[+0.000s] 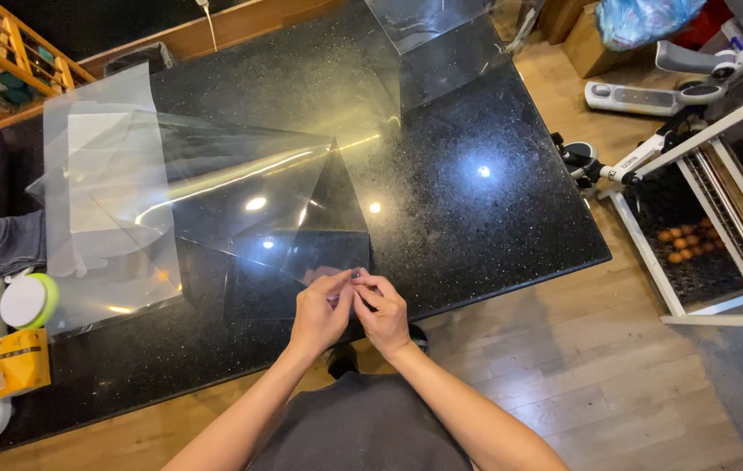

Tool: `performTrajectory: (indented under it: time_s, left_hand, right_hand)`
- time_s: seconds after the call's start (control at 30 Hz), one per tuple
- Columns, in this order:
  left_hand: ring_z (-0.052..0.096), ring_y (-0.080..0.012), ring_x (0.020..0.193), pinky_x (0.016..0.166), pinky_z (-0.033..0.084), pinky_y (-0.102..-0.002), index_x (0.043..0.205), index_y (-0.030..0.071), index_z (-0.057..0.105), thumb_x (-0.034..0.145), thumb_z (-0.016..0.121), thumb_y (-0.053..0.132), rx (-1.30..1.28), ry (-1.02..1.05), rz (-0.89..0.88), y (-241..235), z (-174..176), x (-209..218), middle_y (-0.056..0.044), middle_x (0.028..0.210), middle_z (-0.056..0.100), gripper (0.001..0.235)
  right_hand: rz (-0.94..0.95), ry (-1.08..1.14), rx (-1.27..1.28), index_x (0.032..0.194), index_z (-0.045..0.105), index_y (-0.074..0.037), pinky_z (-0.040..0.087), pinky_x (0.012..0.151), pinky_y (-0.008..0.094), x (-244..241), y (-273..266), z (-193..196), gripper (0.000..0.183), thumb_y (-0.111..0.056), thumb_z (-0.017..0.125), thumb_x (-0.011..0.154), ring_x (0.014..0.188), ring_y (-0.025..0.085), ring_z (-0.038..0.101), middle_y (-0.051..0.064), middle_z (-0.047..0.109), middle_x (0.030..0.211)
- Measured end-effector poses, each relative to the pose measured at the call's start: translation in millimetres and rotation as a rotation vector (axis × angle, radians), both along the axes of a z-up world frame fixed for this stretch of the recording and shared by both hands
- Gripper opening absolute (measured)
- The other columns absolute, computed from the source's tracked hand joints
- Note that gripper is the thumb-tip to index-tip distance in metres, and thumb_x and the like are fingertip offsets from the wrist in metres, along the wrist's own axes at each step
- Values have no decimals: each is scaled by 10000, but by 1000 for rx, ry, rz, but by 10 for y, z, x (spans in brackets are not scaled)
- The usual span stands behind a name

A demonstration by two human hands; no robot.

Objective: The person assembles a transparent plastic box on a kitchen countertop. They fold the flat plastic sheet into a box shape, secure the corners with small plastic fasteners, and then place a clear plastic bag inside the assembled container.

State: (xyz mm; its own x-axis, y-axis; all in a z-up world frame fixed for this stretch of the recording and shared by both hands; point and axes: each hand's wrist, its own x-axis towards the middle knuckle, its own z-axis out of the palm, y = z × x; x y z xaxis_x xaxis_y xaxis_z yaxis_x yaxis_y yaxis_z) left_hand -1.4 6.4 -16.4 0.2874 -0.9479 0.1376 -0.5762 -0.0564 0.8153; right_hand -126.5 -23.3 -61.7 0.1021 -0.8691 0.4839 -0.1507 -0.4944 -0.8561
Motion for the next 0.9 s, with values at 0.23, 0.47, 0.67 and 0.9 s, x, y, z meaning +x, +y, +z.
performTrajectory:
  time_s: [0.23,0.47,0.67,0.9]
  left_hand:
    - [753,-283,823,662,624,-308,1141,78,778,774,708,-21,-115,-27,-8,56,-89,1,-98,888,772,386]
    - [745,-314,768,622,598,-374,1070,71,794,780,695,-10,-152,-21,74,18,-31,-96,-128,848,762,317]
    - [762,-291,819,675,609,-348,1075,81,796,800,701,-9,-127,46,64,16,-107,-93,-104,903,784,305]
    - [763,-308,869,706,622,-350,1073,60,793,815,695,-16,-113,87,86,3,-104,-94,-123,913,786,287]
  right_hand:
    - [-33,21,30,926,806,-33,637,779,321,13,22,-28,84,-21,770,851,934,278,768,85,776,958]
    - [-28,35,55,931,799,-42,628,764,315,-21,13,66,72,-53,767,867,894,253,762,77,766,978]
    - [-46,11,59,922,810,-37,614,830,310,1,23,28,84,-27,784,842,990,273,759,86,767,987]
    - [-44,11,82,907,812,-41,611,856,312,14,24,75,81,-27,787,831,1039,277,747,76,768,985]
